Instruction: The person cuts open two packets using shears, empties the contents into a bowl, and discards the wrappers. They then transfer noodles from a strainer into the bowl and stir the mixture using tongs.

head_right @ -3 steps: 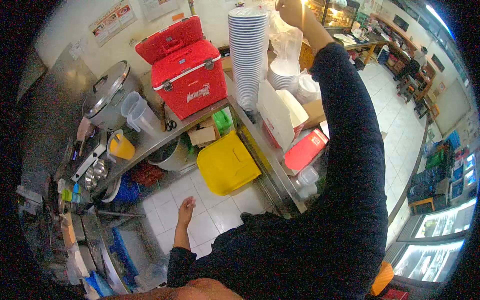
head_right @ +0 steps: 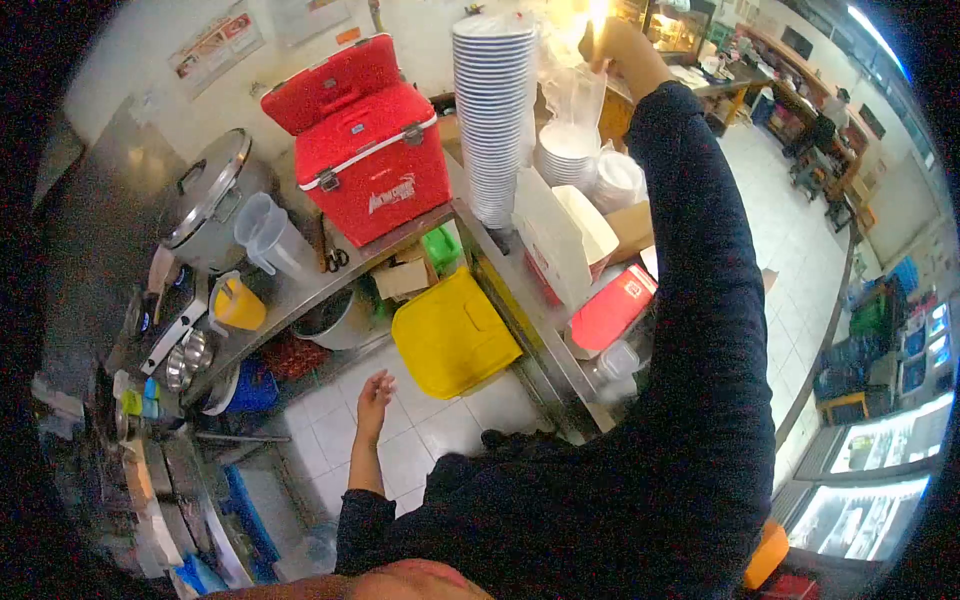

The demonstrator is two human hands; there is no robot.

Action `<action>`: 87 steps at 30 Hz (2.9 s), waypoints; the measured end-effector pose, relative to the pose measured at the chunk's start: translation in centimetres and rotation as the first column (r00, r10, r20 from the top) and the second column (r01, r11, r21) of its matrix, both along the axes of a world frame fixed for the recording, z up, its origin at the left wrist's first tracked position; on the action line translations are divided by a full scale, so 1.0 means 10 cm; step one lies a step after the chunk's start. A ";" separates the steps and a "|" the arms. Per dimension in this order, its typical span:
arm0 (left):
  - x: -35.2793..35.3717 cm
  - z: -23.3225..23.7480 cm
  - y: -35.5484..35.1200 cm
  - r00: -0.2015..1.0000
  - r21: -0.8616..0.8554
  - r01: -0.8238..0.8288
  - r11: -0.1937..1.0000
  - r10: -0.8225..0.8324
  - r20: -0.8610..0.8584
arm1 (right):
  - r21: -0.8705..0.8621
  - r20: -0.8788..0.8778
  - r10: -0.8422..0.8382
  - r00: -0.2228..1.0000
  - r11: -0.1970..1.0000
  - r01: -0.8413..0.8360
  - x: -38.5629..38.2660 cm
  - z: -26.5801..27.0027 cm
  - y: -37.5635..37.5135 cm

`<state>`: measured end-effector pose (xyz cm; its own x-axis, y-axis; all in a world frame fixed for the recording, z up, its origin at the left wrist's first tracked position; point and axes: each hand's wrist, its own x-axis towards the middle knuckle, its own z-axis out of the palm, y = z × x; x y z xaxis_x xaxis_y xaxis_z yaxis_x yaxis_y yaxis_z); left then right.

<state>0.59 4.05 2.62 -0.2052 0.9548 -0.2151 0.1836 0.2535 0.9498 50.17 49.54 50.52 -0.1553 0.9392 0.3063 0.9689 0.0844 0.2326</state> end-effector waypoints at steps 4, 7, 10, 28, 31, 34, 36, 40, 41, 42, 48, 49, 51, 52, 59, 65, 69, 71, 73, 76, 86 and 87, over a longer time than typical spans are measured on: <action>0.14 0.18 0.45 0.986 -0.018 0.102 0.995 -0.099 0.133 | 0.543 -0.274 0.177 0.945 0.840 0.000 0.10 -0.38 -0.31; 0.06 0.29 0.61 0.956 -0.109 0.272 0.956 -0.257 0.140 | 0.726 -0.351 0.571 0.742 0.667 -0.169 -0.07 -0.25 -0.30; -0.05 0.30 0.90 0.939 -0.054 0.321 0.946 -0.310 0.152 | 0.432 -0.183 0.443 0.878 0.838 -0.333 0.08 -0.18 0.25; 2.69 2.87 3.64 0.633 0.523 0.584 0.621 -0.751 0.185 | 0.129 -0.287 0.387 0.876 0.922 -0.365 0.17 -0.56 -0.15; 3.24 3.26 3.94 0.632 0.410 0.468 0.783 -0.620 0.465 | 0.357 -0.348 0.585 0.732 0.805 -0.474 0.23 -0.55 -0.18; 3.64 3.64 4.13 0.659 0.269 0.352 0.896 -0.442 0.609 | 0.344 -0.432 0.521 0.736 0.850 -0.399 0.24 -0.47 -0.35; 3.81 3.85 4.22 0.692 0.131 0.257 0.957 -0.277 0.666 | 0.286 -0.512 0.521 0.683 0.853 -0.436 0.31 -0.49 -0.35; 3.90 3.65 4.52 0.559 0.151 0.190 0.970 -0.233 0.796 | 0.384 -0.643 0.625 0.443 0.763 -0.520 0.41 -0.62 -0.19; 3.87 3.57 4.56 0.519 0.165 0.201 0.966 -0.248 0.818 | 0.316 -0.810 0.526 0.260 0.764 -0.562 0.46 -0.64 -0.14; 3.82 3.54 4.58 0.489 0.158 0.207 0.965 -0.242 0.838 | 0.263 -0.884 0.432 0.179 0.775 -0.574 0.47 -0.64 -0.13; 3.59 3.57 4.56 0.462 0.123 0.182 0.976 -0.195 0.865 | -0.230 -0.691 0.374 0.618 0.697 -0.679 0.87 -0.90 0.25; 3.55 3.55 4.56 0.462 0.134 0.227 0.965 -0.228 0.857 | -0.172 -0.767 0.402 0.500 0.621 -0.764 0.87 -1.02 0.28; 3.49 3.51 4.41 0.521 0.128 0.327 0.936 -0.291 0.802 | -0.196 -0.822 0.320 0.472 0.618 -0.761 0.87 -1.10 0.22; 3.45 3.57 4.21 0.572 0.109 0.380 0.919 -0.326 0.753 | -0.209 -0.844 0.278 0.458 0.616 -0.760 0.83 -1.13 0.15; 3.59 3.98 3.82 0.504 0.452 0.862 0.230 -0.298 -0.810 | -0.126 -0.790 0.344 0.508 0.719 -0.683 0.80 -1.14 -0.29; 3.59 3.66 4.12 0.288 0.287 0.918 0.275 0.039 -0.957 | -0.173 -0.980 -0.065 0.187 0.743 -0.647 1.03 -1.02 -0.19; 3.57 3.59 4.12 0.322 0.338 0.915 0.220 0.107 -0.941 | -0.197 -0.908 0.042 0.417 0.835 -0.514 0.75 -0.96 -0.20; 3.63 3.58 4.10 0.368 0.398 0.884 0.247 0.159 -0.916 | -0.227 -0.738 0.115 0.665 0.886 -0.404 0.65 -1.08 -0.01; 3.66 3.58 4.07 0.350 0.406 0.867 0.288 0.228 -0.909 | -0.197 -0.536 0.089 0.840 0.954 -0.226 0.52 -1.08 0.11; 3.66 3.54 4.06 0.264 0.367 0.873 0.321 0.324 -0.909 | -0.188 -0.710 -0.080 0.700 0.979 -0.079 0.56 -0.94 0.33; 3.32 3.78 4.18 0.209 0.274 0.926 0.259 0.254 -0.944 | 0.308 -0.266 0.060 0.962 0.951 0.026 0.63 -1.10 1.05; 3.28 3.79 4.13 0.191 0.251 0.929 0.271 0.229 -0.955 | 0.322 -0.239 0.079 0.968 0.947 0.003 0.64 -1.10 1.08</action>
<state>33.39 45.40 40.51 0.7799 0.4134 0.4699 0.5711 -0.7772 -0.2641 56.61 60.33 39.55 -0.0706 0.7810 0.6205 0.9965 0.0834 0.0084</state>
